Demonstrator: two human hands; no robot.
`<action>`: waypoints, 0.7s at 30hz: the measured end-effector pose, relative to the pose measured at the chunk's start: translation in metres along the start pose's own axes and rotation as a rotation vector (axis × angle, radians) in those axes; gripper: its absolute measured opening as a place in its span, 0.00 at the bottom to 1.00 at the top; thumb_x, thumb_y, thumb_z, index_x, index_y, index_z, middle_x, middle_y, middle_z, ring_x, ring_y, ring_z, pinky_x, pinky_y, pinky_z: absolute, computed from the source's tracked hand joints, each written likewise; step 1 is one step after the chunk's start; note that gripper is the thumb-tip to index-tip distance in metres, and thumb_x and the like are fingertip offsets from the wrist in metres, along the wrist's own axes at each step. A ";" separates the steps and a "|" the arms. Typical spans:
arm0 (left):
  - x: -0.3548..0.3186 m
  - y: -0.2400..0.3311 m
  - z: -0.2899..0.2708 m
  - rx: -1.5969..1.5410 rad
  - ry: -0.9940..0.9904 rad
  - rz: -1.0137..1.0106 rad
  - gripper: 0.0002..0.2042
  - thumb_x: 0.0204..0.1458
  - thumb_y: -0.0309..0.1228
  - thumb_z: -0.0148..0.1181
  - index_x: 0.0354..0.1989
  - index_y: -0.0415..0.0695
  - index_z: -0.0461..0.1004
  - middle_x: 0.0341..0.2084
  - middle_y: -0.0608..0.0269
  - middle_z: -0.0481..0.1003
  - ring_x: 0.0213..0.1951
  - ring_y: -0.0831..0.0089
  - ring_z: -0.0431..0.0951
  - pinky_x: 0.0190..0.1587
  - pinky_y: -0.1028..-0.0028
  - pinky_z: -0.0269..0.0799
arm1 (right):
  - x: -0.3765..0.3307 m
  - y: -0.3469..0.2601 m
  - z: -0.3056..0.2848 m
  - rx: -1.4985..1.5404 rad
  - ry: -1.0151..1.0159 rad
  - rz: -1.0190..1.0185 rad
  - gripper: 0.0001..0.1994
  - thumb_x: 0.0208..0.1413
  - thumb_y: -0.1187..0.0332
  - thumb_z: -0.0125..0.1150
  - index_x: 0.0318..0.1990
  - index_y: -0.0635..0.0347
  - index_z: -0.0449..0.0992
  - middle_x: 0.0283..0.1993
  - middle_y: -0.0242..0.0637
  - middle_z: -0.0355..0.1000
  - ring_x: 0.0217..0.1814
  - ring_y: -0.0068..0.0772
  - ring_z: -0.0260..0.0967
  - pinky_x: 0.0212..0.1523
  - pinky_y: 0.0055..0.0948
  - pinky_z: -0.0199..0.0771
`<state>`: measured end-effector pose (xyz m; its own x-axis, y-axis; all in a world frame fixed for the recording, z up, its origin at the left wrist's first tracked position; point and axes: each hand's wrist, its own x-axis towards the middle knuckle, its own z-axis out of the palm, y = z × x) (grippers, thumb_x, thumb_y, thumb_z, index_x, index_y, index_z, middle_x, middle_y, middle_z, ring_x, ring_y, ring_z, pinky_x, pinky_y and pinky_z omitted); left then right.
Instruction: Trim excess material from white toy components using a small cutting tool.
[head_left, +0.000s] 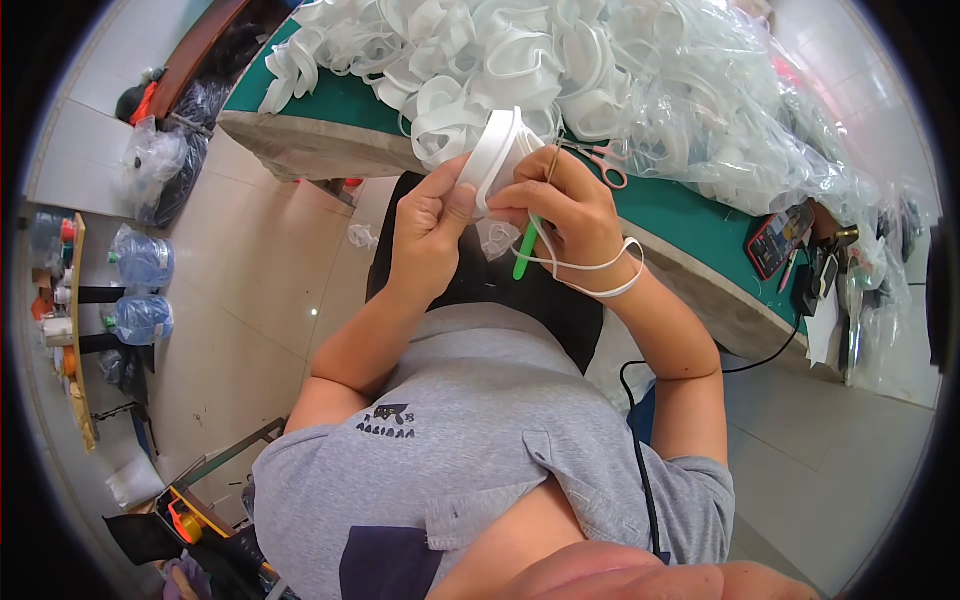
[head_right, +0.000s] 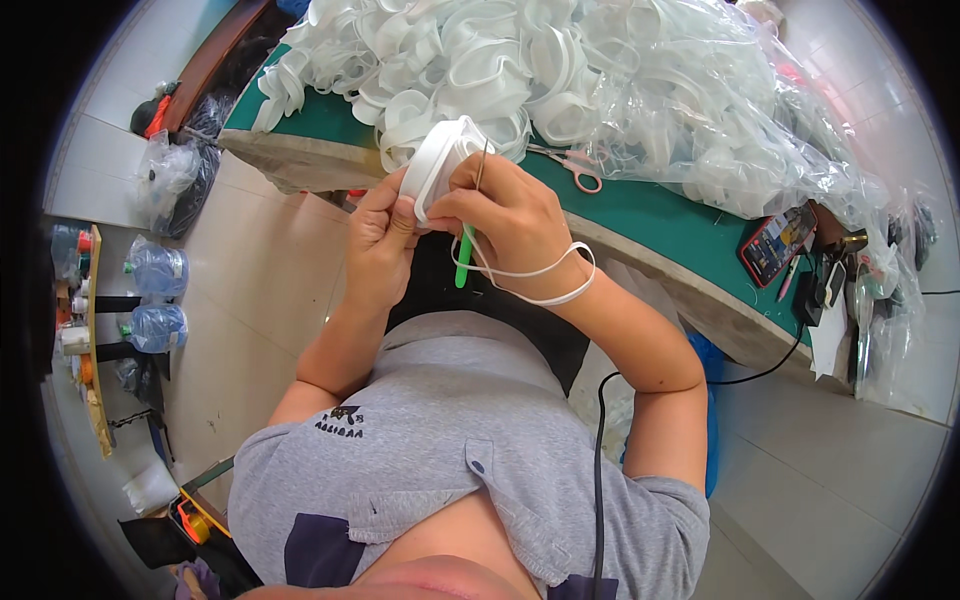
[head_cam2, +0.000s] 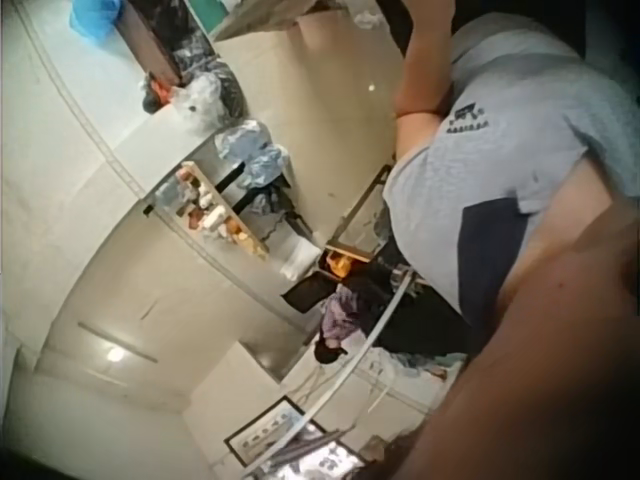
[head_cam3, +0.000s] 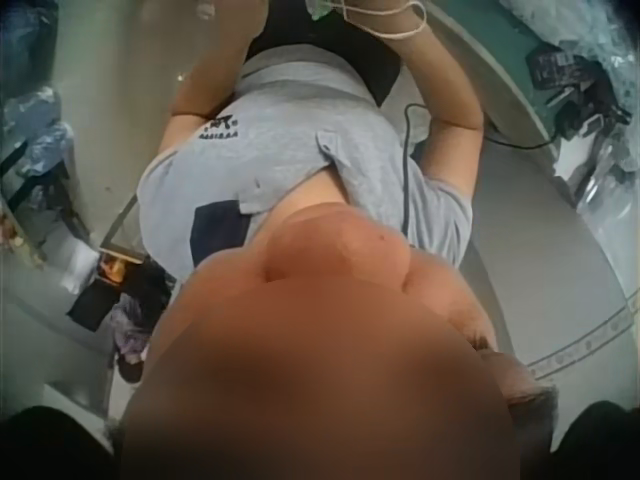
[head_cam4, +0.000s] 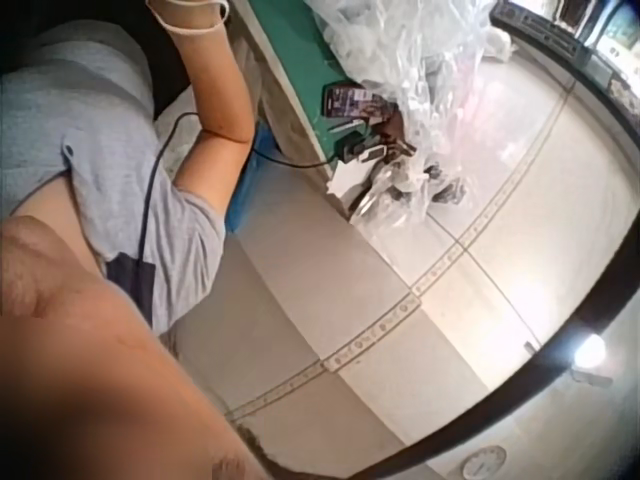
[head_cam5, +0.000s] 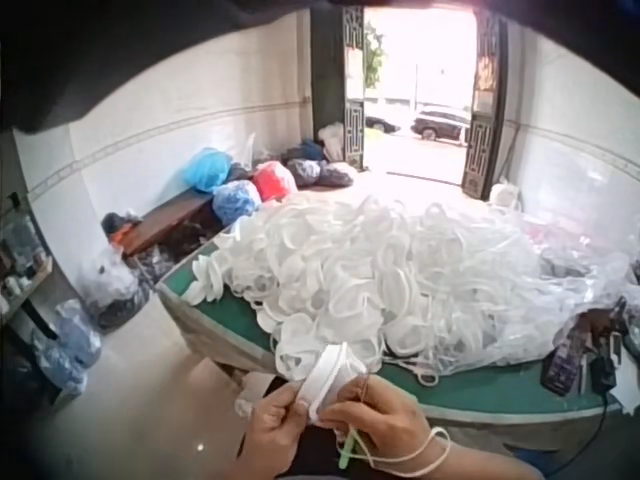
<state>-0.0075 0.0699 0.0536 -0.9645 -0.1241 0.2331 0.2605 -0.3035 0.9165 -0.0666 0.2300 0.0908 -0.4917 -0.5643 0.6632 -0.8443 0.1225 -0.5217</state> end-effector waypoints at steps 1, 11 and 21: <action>0.000 0.000 -0.001 -0.047 -0.010 -0.030 0.17 0.62 0.30 0.48 0.56 0.33 0.66 0.43 0.62 0.73 0.44 0.79 0.70 0.50 0.80 0.65 | 0.000 0.001 0.001 0.000 0.000 0.000 0.10 0.38 0.81 0.68 0.30 0.61 0.75 0.30 0.36 0.63 0.31 0.33 0.64 0.31 0.25 0.66; 0.001 -0.002 -0.005 -0.103 -0.024 0.005 0.18 0.62 0.32 0.48 0.57 0.33 0.64 0.44 0.62 0.73 0.45 0.79 0.71 0.51 0.79 0.65 | -0.007 0.003 0.006 0.551 0.108 0.541 0.11 0.61 0.64 0.55 0.32 0.61 0.66 0.30 0.26 0.60 0.30 0.13 0.55 0.28 0.15 0.53; 0.008 0.009 -0.029 -0.366 0.057 -0.008 0.10 0.62 0.31 0.48 0.45 0.39 0.70 0.40 0.64 0.75 0.42 0.79 0.74 0.48 0.78 0.68 | -0.019 0.032 0.004 -0.248 0.011 -0.322 0.14 0.37 0.74 0.71 0.29 0.63 0.69 0.31 0.40 0.65 0.28 0.40 0.65 0.29 0.33 0.67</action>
<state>-0.0117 0.0385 0.0547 -0.9653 -0.1693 0.1987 0.2610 -0.6212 0.7389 -0.0831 0.2410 0.0593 -0.1948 -0.5970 0.7783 -0.9806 0.1347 -0.1421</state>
